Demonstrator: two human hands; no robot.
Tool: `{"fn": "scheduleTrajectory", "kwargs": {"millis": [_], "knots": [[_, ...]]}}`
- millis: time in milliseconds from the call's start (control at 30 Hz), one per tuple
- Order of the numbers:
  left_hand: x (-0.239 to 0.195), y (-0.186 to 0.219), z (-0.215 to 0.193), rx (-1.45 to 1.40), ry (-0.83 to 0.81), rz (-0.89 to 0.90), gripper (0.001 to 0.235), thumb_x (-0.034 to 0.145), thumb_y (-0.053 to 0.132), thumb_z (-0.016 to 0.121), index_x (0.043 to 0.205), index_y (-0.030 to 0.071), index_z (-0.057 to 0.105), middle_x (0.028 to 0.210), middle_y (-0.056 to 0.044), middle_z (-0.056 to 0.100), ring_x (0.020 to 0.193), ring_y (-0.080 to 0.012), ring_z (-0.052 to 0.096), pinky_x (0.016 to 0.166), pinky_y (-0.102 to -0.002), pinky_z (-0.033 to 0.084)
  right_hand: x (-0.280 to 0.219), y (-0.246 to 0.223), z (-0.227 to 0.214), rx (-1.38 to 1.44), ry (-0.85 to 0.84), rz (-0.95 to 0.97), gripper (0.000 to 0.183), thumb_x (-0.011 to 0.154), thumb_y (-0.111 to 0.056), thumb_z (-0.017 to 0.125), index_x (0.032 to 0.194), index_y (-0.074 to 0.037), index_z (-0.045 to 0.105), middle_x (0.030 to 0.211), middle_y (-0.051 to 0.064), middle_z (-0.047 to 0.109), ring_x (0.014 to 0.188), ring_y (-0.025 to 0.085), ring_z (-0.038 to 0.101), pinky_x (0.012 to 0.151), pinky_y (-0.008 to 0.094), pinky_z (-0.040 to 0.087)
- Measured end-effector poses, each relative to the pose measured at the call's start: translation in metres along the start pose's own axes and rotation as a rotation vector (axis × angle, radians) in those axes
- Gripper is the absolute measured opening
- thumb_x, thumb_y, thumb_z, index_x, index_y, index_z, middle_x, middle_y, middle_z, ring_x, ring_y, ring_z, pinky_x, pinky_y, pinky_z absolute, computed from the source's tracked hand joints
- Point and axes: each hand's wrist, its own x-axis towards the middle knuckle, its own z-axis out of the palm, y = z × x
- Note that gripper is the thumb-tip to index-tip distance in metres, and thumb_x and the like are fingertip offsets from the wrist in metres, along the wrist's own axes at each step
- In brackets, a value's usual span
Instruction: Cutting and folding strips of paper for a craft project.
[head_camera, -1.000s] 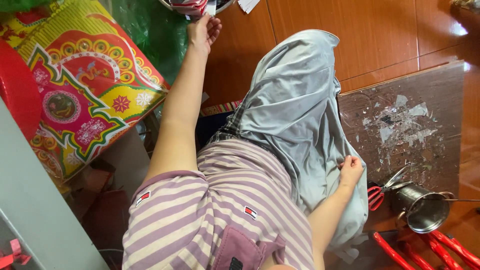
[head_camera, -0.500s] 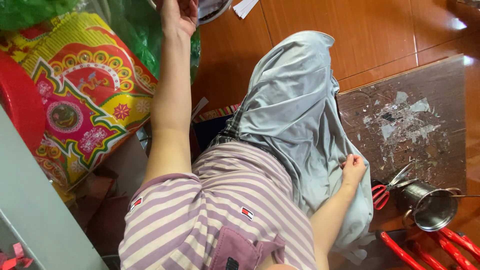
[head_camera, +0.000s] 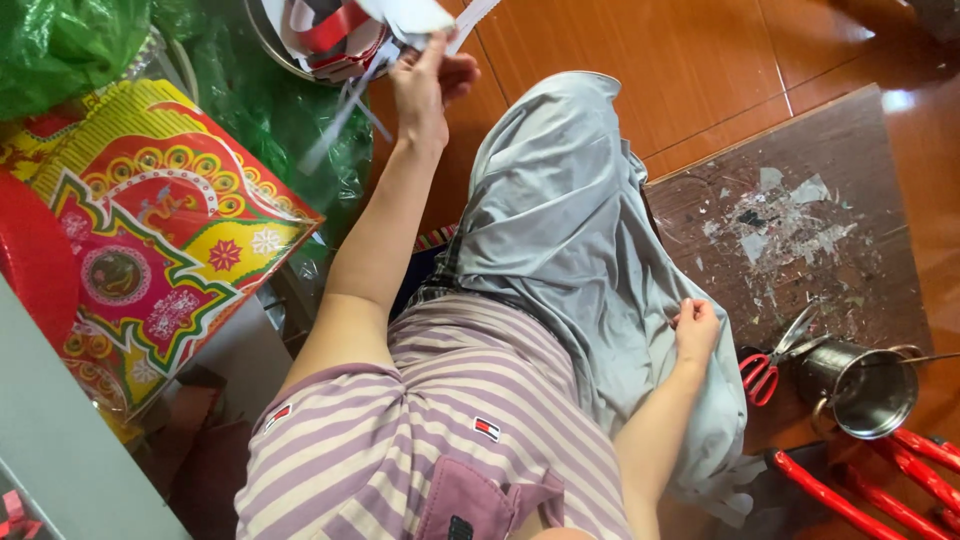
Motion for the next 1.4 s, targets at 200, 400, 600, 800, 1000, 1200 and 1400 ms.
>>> {"fn": "scheduleTrajectory", "kwargs": {"millis": [200, 400, 600, 800, 1000, 1200, 1400], "knots": [[-0.014, -0.051, -0.017, 0.223, -0.218, 0.044, 0.047, 0.103, 0.037, 0.066, 0.074, 0.001, 0.074, 0.065, -0.011, 0.075, 0.049, -0.0155, 0.068, 0.045, -0.027, 0.051, 0.003, 0.000, 0.001, 0.021, 0.006, 0.010, 0.019, 0.107, -0.017, 0.062, 0.099, -0.001, 0.059, 0.070, 0.003, 0.060, 0.057, 0.009, 0.056, 0.054, 0.026, 0.049], [-0.043, -0.045, 0.001, 0.200, -0.637, 0.036, 0.039, 0.105, 0.031, 0.065, 0.079, 0.004, 0.075, 0.069, -0.010, 0.075, 0.054, -0.0148, 0.070, 0.049, -0.028, 0.056, -0.013, -0.092, 0.018, 0.103, 0.074, -0.185, 0.018, 0.111, -0.017, 0.062, 0.114, 0.001, 0.067, 0.076, 0.003, 0.060, 0.064, 0.010, 0.056, 0.059, 0.027, 0.046], [-0.080, -0.054, 0.027, 0.313, -0.930, -0.277, 0.024, 0.103, 0.023, 0.061, 0.114, 0.007, 0.075, 0.082, -0.006, 0.077, 0.064, -0.0108, 0.072, 0.057, -0.026, 0.058, -0.062, -0.230, 0.094, 0.701, -0.601, -0.200, 0.063, 0.103, -0.054, 0.054, 0.134, 0.000, 0.063, 0.112, 0.014, 0.073, 0.104, 0.025, 0.073, 0.089, 0.041, 0.064], [-0.090, -0.069, 0.009, 0.353, -1.027, -0.378, 0.027, 0.105, 0.027, 0.062, 0.104, 0.004, 0.076, 0.081, -0.007, 0.078, 0.066, -0.0110, 0.073, 0.060, -0.025, 0.058, -0.051, -0.291, 0.168, 1.132, -0.944, 0.078, 0.063, 0.101, -0.046, 0.059, 0.149, -0.009, 0.045, 0.125, 0.015, 0.069, 0.097, 0.029, 0.072, 0.079, 0.041, 0.061], [-0.048, -0.029, -0.029, 1.020, -1.104, -0.353, 0.025, 0.091, 0.027, 0.075, 0.091, 0.002, 0.077, 0.073, -0.005, 0.074, 0.061, -0.0126, 0.071, 0.056, -0.028, 0.057, -0.043, -0.257, 0.199, 0.988, -0.611, 0.027, 0.033, 0.102, 0.000, 0.064, 0.131, -0.010, 0.053, 0.112, 0.005, 0.066, 0.093, 0.017, 0.066, 0.077, 0.039, 0.059], [0.049, -0.052, -0.108, 1.034, -0.277, 0.232, 0.018, 0.084, 0.020, 0.077, 0.095, 0.005, 0.076, 0.081, -0.009, 0.079, 0.069, -0.0203, 0.079, 0.064, -0.036, 0.063, -0.046, -0.225, 0.130, 1.217, -0.228, 0.082, 0.042, 0.092, 0.008, 0.056, 0.129, -0.014, 0.055, 0.111, 0.004, 0.065, 0.097, 0.021, 0.069, 0.086, 0.047, 0.061], [0.044, -0.056, -0.084, 1.507, -0.153, 0.280, 0.065, 0.097, 0.031, 0.079, 0.150, 0.014, 0.045, 0.088, -0.027, 0.070, 0.085, -0.0487, 0.067, 0.076, -0.056, 0.052, -0.023, -0.087, 0.048, 1.065, -0.019, -0.070, 0.042, 0.100, 0.002, 0.060, 0.141, -0.004, 0.053, 0.122, 0.010, 0.065, 0.103, 0.025, 0.065, 0.079, 0.036, 0.054]]}}
